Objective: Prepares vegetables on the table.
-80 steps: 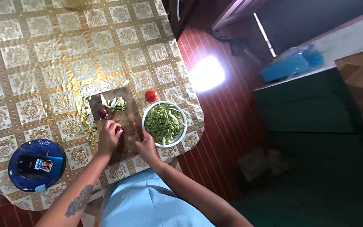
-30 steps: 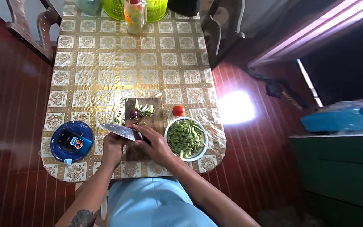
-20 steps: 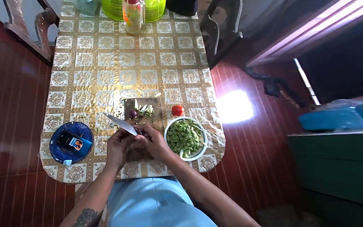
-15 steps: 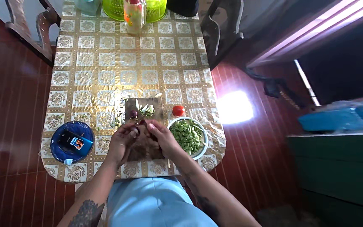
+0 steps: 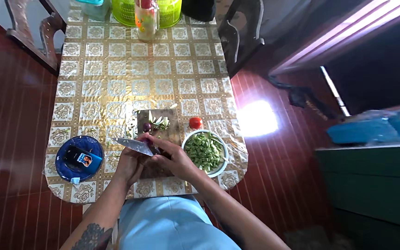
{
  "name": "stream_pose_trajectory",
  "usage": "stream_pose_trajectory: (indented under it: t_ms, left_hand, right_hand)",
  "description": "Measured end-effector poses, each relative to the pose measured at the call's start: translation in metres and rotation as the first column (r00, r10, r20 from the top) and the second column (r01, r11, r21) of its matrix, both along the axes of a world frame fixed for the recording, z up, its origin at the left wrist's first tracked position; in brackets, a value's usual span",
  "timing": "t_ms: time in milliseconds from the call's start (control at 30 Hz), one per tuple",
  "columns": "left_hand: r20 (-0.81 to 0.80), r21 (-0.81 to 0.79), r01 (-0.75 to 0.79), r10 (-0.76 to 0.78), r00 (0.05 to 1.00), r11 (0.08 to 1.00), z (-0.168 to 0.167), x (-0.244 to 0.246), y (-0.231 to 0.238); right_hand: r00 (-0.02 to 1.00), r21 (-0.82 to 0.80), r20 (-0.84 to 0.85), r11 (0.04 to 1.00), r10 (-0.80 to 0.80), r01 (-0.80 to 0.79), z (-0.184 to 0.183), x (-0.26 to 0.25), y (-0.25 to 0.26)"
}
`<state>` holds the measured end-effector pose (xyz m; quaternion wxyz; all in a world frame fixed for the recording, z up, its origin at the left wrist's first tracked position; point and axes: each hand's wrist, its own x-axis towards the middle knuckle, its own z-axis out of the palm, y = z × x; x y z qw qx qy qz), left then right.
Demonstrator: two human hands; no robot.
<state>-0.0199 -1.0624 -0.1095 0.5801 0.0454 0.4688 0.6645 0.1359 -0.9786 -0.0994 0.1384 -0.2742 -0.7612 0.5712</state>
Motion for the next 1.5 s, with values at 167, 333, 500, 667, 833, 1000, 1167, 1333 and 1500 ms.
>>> stream_pose_trajectory:
  t_ms: [167, 333, 500, 667, 833, 1000, 1167, 1333, 1500]
  left_hand:
    - [-0.022, 0.024, -0.003, 0.004, 1.000, 1.000, -0.001, 0.001, 0.000]
    - [0.012, 0.007, -0.019, 0.019, 1.000, 1.000, 0.003, 0.004, 0.000]
    - [-0.029, 0.007, -0.040, 0.041, 0.999, 0.999, 0.001, 0.004, 0.000]
    - [-0.072, 0.048, -0.016, 0.020, 0.997, 0.999, -0.002, 0.001, -0.001]
    - [-0.008, -0.016, -0.040, 0.040, 0.999, 0.999, 0.004, 0.005, 0.000]
    - [0.042, 0.041, -0.003, 0.002, 0.999, 0.999, -0.001, 0.003, 0.000]
    - [-0.011, 0.015, -0.019, 0.019, 1.000, 1.000, 0.004, 0.004, 0.004]
    - [-0.087, 0.047, -0.031, 0.035, 0.996, 0.998, 0.005, 0.005, 0.003]
    - [-0.101, 0.076, -0.065, 0.073, 0.992, 0.995, 0.008, 0.006, 0.002]
  right_hand:
    - [0.999, 0.089, 0.043, 0.996, -0.001, -0.002, 0.001, 0.000, -0.003]
    - [0.998, 0.240, 0.018, 0.970, -0.053, 0.047, -0.003, 0.001, -0.004]
    - [0.999, 0.139, 0.021, 0.990, -0.024, 0.021, -0.001, 0.003, -0.002]
    - [0.999, 0.165, 0.045, 0.986, -0.026, 0.018, 0.000, 0.001, -0.004]
    - [0.997, 0.180, -0.013, 0.981, -0.077, 0.078, -0.005, 0.001, -0.004]
    - [0.975, -0.489, -0.090, 0.862, -0.205, 0.136, 0.007, 0.000, -0.002]
    - [0.990, -0.334, -0.092, 0.940, -0.105, 0.069, 0.013, 0.003, -0.001]
    - [0.998, -0.029, -0.049, 0.999, -0.033, 0.032, 0.009, 0.003, -0.003]
    - [0.997, 0.115, -0.060, 0.992, -0.042, 0.048, 0.004, 0.005, -0.004]
